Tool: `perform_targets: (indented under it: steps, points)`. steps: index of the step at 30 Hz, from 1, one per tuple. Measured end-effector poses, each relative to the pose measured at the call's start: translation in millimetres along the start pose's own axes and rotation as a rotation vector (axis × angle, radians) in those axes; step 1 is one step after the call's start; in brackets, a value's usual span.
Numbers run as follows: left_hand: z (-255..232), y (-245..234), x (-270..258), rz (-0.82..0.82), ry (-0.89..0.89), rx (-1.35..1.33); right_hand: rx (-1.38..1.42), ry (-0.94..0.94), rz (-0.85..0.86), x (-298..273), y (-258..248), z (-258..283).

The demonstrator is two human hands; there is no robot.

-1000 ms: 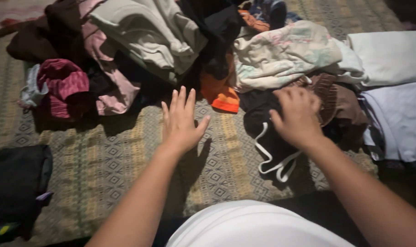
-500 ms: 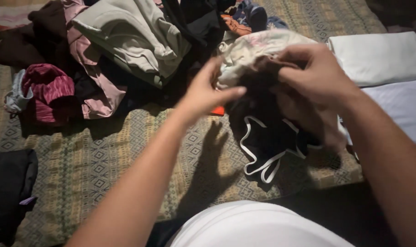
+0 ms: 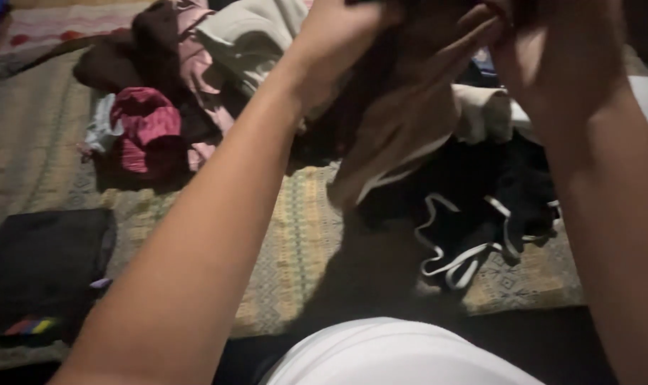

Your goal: Folding various articles of clothing on a bed and organizing them into stacks.

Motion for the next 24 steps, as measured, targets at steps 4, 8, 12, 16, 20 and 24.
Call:
perform_targets:
  steps: [4, 8, 12, 16, 20, 24]
  points:
    - [66.7, -63.3, 10.7, 0.040, -0.033, -0.251, -0.539, 0.143, -0.140, 13.3, 77.0, -0.1]
    - [119.1, -112.0, 12.3, 0.105, -0.134, -0.202, -0.969, 0.253, -0.163, 24.3, 110.8, -36.9]
    - [173.4, -184.4, 13.7, 0.158, -0.229, -0.138, -1.007, 0.421, -0.265, 27.6, 59.5, -74.7]
    - [129.0, -237.0, -2.7, 0.206, -0.321, -0.073, -0.675, 0.326, -0.441, 37.1, 80.9, -45.1]
    - [39.6, -259.4, -36.1, 0.246, -0.412, -0.007, -0.878, 0.413, -0.581, 52.7, 87.7, -25.4]
    - [16.0, -309.2, -37.0, 0.286, -0.504, 0.052, -1.032, 0.538, -0.594, 38.8, 29.6, 1.3]
Point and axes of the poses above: each hand's wrist, its own x-axis towards the middle knuckle, its own y-axis out of the palm, z = x × y, the point moved 4 cm from there along x, towards the middle knuckle, and after that the axes turned 12 degrees about y, right-handed, at the moved point
